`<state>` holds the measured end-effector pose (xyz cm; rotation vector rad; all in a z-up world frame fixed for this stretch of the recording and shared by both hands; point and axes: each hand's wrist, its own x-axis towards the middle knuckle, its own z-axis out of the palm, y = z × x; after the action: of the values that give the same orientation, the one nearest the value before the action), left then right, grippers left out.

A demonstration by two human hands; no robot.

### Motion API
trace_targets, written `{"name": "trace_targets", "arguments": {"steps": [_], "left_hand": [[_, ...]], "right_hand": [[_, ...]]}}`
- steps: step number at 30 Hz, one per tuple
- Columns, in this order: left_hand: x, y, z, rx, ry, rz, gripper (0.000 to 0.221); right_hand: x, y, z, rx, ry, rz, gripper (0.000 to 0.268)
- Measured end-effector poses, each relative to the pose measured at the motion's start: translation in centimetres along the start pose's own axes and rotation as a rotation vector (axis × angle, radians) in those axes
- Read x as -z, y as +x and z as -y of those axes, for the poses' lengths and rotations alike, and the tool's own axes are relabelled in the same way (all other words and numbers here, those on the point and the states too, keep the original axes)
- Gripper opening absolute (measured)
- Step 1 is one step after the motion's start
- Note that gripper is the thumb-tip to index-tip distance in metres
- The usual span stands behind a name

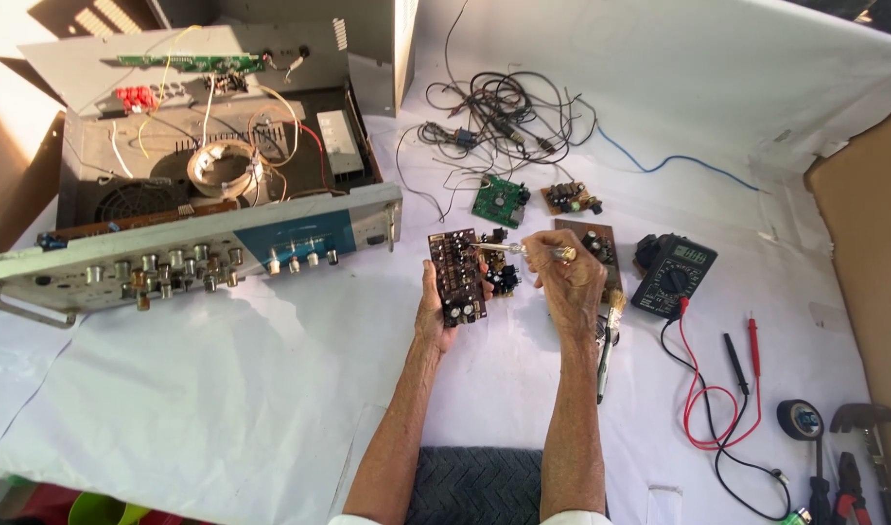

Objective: Inspecting components on a circuit board using a small tool for diagnostic purposes on a repair bench.

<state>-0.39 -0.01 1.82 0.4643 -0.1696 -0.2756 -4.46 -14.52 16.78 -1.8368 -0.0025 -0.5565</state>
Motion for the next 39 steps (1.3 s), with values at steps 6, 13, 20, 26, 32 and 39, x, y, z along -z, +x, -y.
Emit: {"name": "trace_targets", "arguments": {"steps": [6,13,20,26,32,39], "left_hand": [[1.2,0.8,0.7,0.021,0.015,-0.037,0.083],[1.3,0.4,0.9,0.029,0.015,-0.042,0.082],[0.4,0.4,0.5,0.014,-0.008,-0.046,0.079],[0.1,0.4,0.6,0.004,-0.009,-0.041,0.079],[0.1,0.5,0.6,0.02,-0.003,-0.06,0.079],[1.0,0.8,1.0,0.005,-0.029,-0.066,0.081]], "right_hand": [[0.0,0.1,1.0,0.0,0.054,0.041,0.017],[0.0,-0.2,1.3,0.023,0.045,0.056,0.016],[0.0,-0.1,1.9,0.039,0.041,0.063,0.013],[0.0,-0.1,1.7,0.076,-0.01,0.07,0.012],[-0.1,0.1,1.3,0.085,-0.003,0.116,0.013],[0.0,0.0,1.0,0.03,0.026,0.112,0.013]]}}
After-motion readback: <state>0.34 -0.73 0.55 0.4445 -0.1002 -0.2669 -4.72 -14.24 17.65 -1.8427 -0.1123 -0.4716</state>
